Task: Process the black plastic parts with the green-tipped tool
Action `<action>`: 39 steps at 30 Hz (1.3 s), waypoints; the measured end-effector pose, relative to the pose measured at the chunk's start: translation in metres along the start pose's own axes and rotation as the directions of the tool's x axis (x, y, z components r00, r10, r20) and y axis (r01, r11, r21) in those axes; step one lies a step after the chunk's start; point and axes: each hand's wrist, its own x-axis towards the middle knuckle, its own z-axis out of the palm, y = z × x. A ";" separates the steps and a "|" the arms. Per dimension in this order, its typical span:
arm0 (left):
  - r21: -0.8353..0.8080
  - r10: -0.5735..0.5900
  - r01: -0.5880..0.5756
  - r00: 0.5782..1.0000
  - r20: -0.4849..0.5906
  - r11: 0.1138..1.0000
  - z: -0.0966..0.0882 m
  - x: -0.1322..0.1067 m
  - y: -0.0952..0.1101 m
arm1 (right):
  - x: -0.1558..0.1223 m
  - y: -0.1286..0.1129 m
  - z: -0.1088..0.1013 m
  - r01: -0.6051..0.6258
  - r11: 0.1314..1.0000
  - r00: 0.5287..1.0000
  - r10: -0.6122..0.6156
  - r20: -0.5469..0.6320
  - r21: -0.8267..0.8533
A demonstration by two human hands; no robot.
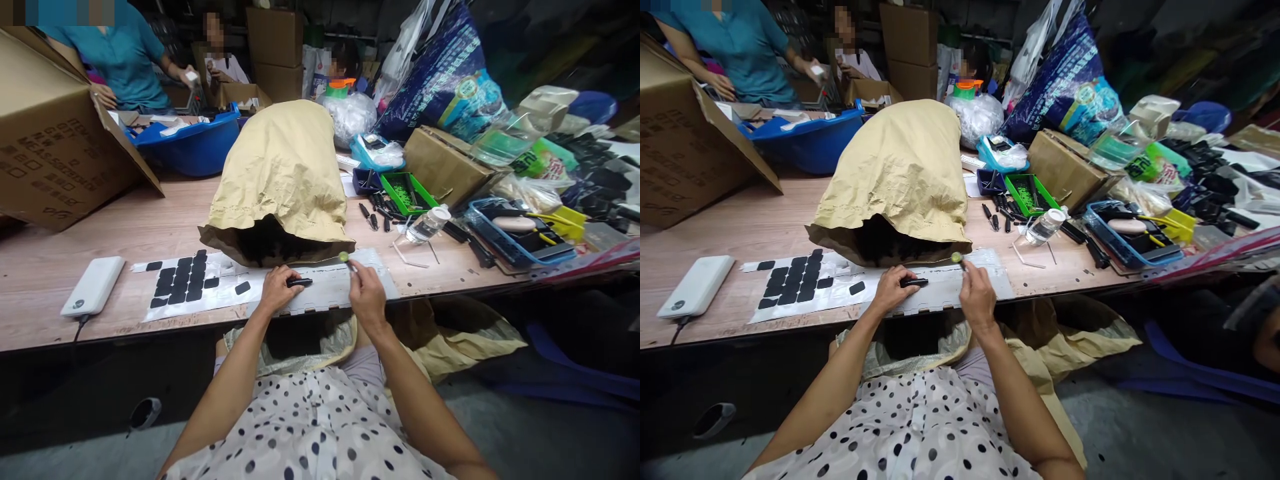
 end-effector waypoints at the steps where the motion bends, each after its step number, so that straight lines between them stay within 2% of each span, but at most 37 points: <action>1: 0.013 0.004 -0.004 1.000 -0.002 1.000 0.000 -0.001 0.000 | 0.009 0.010 -0.002 -0.063 0.995 0.998 0.062 -0.018 -0.074; 3: 0.039 0.017 -0.016 1.000 -0.009 0.999 0.001 -0.001 -0.001 | 0.027 0.029 -0.002 -0.175 0.961 0.984 0.175 -0.019 -0.216; 5: 0.061 0.035 -0.034 0.999 -0.015 0.998 0.002 -0.001 -0.004 | 0.044 0.044 0.002 -0.212 0.920 0.973 0.229 0.014 -0.331; 8: 0.079 0.060 -0.059 0.998 -0.009 0.995 0.001 0.002 -0.009 | 0.058 0.056 0.012 -0.189 0.872 0.971 0.234 0.046 -0.452; 11: 0.069 0.102 -0.101 0.995 -0.020 0.993 -0.002 0.001 -0.008 | 0.061 0.057 0.019 -0.168 0.847 0.975 0.220 0.044 -0.505; 14: 0.017 0.230 -0.229 0.973 -0.037 0.973 -0.007 -0.015 0.004 | 0.059 0.056 0.020 -0.149 0.837 0.975 0.213 0.062 -0.526; 16: -0.059 0.335 -0.333 0.942 0.030 0.941 -0.006 -0.036 0.014 | 0.058 0.056 0.020 -0.137 0.831 0.976 0.208 0.071 -0.539; 18: -0.133 0.386 -0.366 0.905 0.181 0.921 0.000 -0.062 0.023 | 0.058 0.056 0.020 -0.132 0.823 0.976 0.206 0.073 -0.552; 20: -0.113 0.311 -0.290 0.880 0.359 0.950 0.010 -0.084 0.027 | 0.058 0.057 0.021 -0.130 0.817 0.976 0.205 0.073 -0.562; 22: 0.047 0.097 -0.139 0.861 0.500 0.989 0.022 -0.097 0.026 | 0.058 0.058 0.022 -0.127 0.815 0.976 0.203 0.073 -0.566; 24: 0.266 -0.171 0.018 0.810 0.562 0.964 0.033 -0.101 0.022 | 0.058 0.058 0.023 -0.126 0.815 0.977 0.201 0.072 -0.565; 26: 0.418 -0.354 0.106 0.734 0.580 0.902 0.041 -0.099 0.017 | 0.058 0.058 0.023 -0.127 0.817 0.978 0.199 0.069 -0.563; 28: 0.454 -0.404 0.123 0.692 0.598 0.883 0.045 -0.096 0.015 | 0.058 0.057 0.024 -0.129 0.819 0.978 0.200 0.067 -0.559; 29: 0.440 -0.388 0.114 0.695 0.605 0.891 0.045 -0.095 0.015 | 0.058 0.057 0.024 -0.130 0.822 0.978 0.199 0.066 -0.555; 30: 0.408 -0.348 0.098 0.720 0.601 0.908 0.043 -0.094 0.016 | 0.058 0.056 0.023 -0.130 0.826 0.978 0.197 0.064 -0.548; 33: 0.220 -0.135 0.024 0.852 0.505 0.975 0.029 -0.086 0.023 | 0.059 0.055 0.019 -0.146 0.845 0.979 0.199 0.049 -0.514; 35: 0.062 0.018 -0.040 0.946 0.325 0.997 0.011 -0.074 0.030 | 0.062 0.050 0.014 -0.169 0.853 0.976 0.214 0.036 -0.494; 36: 0.008 0.073 -0.076 0.980 0.184 0.997 0.000 -0.065 0.033 | 0.064 0.045 0.011 -0.177 0.856 0.976 0.216 0.026 -0.486; 37: -0.013 0.107 -0.106 0.994 0.010 0.994 -0.012 -0.054 0.036 | 0.066 0.036 0.008 -0.172 0.865 0.980 0.200 0.011 -0.471; 38: 0.005 0.126 -0.127 0.974 -0.188 0.992 -0.024 -0.041 0.039 | 0.068 0.025 0.007 -0.146 0.883 0.987 0.162 -0.001 -0.446; 39: 0.050 0.135 -0.125 0.914 -0.382 0.991 -0.035 -0.027 0.041 | 0.071 0.011 0.007 -0.094 0.910 0.995 0.096 -0.017 -0.404</action>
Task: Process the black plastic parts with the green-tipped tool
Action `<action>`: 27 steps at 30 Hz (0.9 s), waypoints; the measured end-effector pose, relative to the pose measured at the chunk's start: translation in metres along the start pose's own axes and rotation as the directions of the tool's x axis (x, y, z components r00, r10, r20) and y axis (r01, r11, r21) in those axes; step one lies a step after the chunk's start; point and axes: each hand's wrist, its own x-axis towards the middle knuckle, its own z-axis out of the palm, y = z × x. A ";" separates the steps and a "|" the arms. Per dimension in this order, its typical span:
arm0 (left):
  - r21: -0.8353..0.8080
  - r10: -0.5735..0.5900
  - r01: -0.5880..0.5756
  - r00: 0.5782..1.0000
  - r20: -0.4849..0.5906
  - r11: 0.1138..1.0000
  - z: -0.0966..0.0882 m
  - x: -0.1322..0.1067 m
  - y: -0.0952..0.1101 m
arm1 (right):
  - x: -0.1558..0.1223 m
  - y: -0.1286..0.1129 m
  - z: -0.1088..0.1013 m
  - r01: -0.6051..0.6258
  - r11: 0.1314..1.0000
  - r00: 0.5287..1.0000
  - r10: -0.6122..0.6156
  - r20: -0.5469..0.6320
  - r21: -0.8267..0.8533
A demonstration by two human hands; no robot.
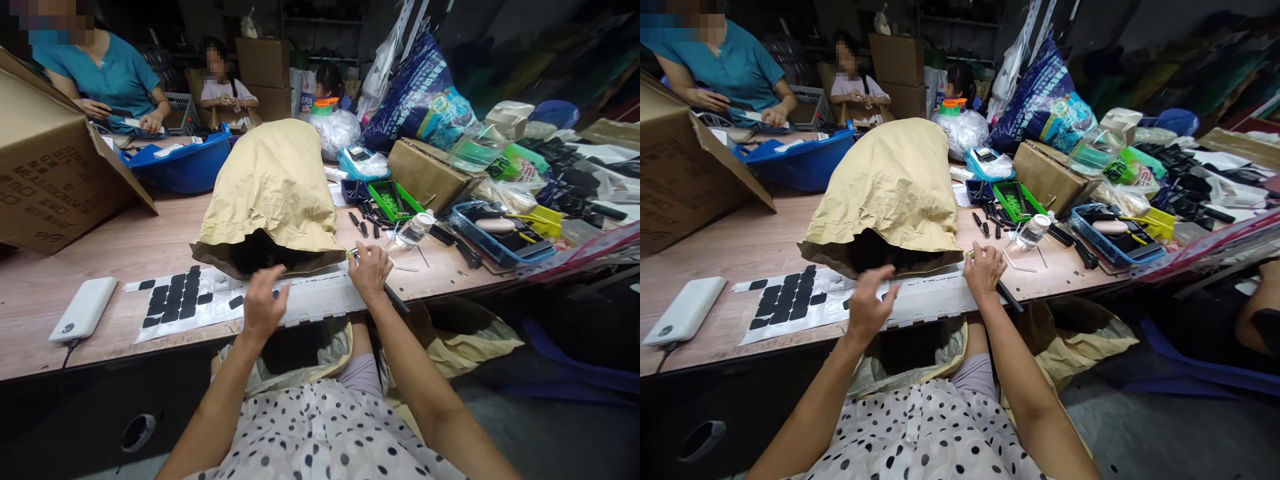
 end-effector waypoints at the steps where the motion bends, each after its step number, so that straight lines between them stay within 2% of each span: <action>1: 0.059 -0.010 0.021 0.984 -0.179 0.998 -0.004 0.018 -0.002 | 0.001 -0.016 -0.005 0.090 0.994 0.995 -0.087 -0.045 0.067; 3: 0.134 -0.023 0.080 0.925 -0.379 0.988 -0.008 0.051 -0.008 | 0.002 -0.052 -0.010 0.321 0.925 0.947 -0.310 -0.081 0.203; 5: 0.169 -0.009 0.092 0.898 -0.441 0.981 -0.012 0.078 -0.020 | 0.006 -0.085 -0.009 0.459 0.830 0.881 -0.472 -0.042 0.317; 6: 0.169 -0.005 0.089 0.898 -0.441 0.982 -0.014 0.088 -0.027 | 0.011 -0.097 -0.007 0.470 0.794 0.861 -0.509 0.000 0.385; 7: 0.159 -0.007 0.083 0.903 -0.429 0.984 -0.017 0.096 -0.034 | 0.018 -0.105 -0.005 0.442 0.774 0.855 -0.516 0.048 0.453; 9: 0.118 -0.018 0.068 0.924 -0.383 0.991 -0.026 0.108 -0.049 | 0.040 -0.109 -0.001 0.345 0.769 0.872 -0.474 0.118 0.538; 12: 0.068 0.000 0.017 0.969 -0.248 0.998 -0.041 0.125 -0.063 | 0.083 -0.091 0.000 0.248 0.752 0.907 -0.402 0.127 0.610; 14: 0.029 0.023 -0.019 0.991 -0.130 0.999 -0.046 0.141 -0.063 | 0.112 -0.076 -0.003 0.132 0.624 0.911 -0.383 0.154 0.770; 16: -0.042 0.005 -0.007 0.999 -0.049 0.999 -0.044 0.159 -0.057 | 0.136 -0.068 -0.005 0.090 0.565 0.912 -0.377 0.160 0.820; 18: -0.122 -0.060 0.062 0.998 0.018 0.991 -0.039 0.174 -0.051 | 0.156 -0.067 -0.003 0.068 0.607 0.917 -0.351 0.191 0.792; 20: -0.184 -0.129 0.146 0.987 0.097 0.972 -0.034 0.184 -0.048 | 0.170 -0.072 0.002 0.002 0.701 0.904 -0.306 0.299 0.713; 22: -0.227 -0.141 0.178 0.976 0.167 0.958 -0.032 0.185 -0.050 | 0.176 -0.079 0.008 -0.053 0.791 0.879 -0.252 0.404 0.609; 23: -0.239 -0.125 0.170 0.974 0.191 0.956 -0.032 0.184 -0.054 | 0.176 -0.082 0.009 -0.042 0.828 0.885 -0.228 0.406 0.558; 25: -0.254 -0.068 0.121 0.976 0.206 0.960 -0.032 0.179 -0.062 | 0.168 -0.085 0.007 0.086 0.881 0.932 -0.237 0.275 0.466; 26: -0.267 -0.046 0.097 0.981 0.190 0.959 -0.033 0.178 -0.066 | 0.160 -0.085 0.005 0.194 0.889 0.942 -0.287 0.175 0.414; 27: -0.290 -0.036 0.080 0.987 0.156 0.954 -0.033 0.177 -0.070 | 0.150 -0.085 0.001 0.313 0.881 0.928 -0.362 0.081 0.356</action>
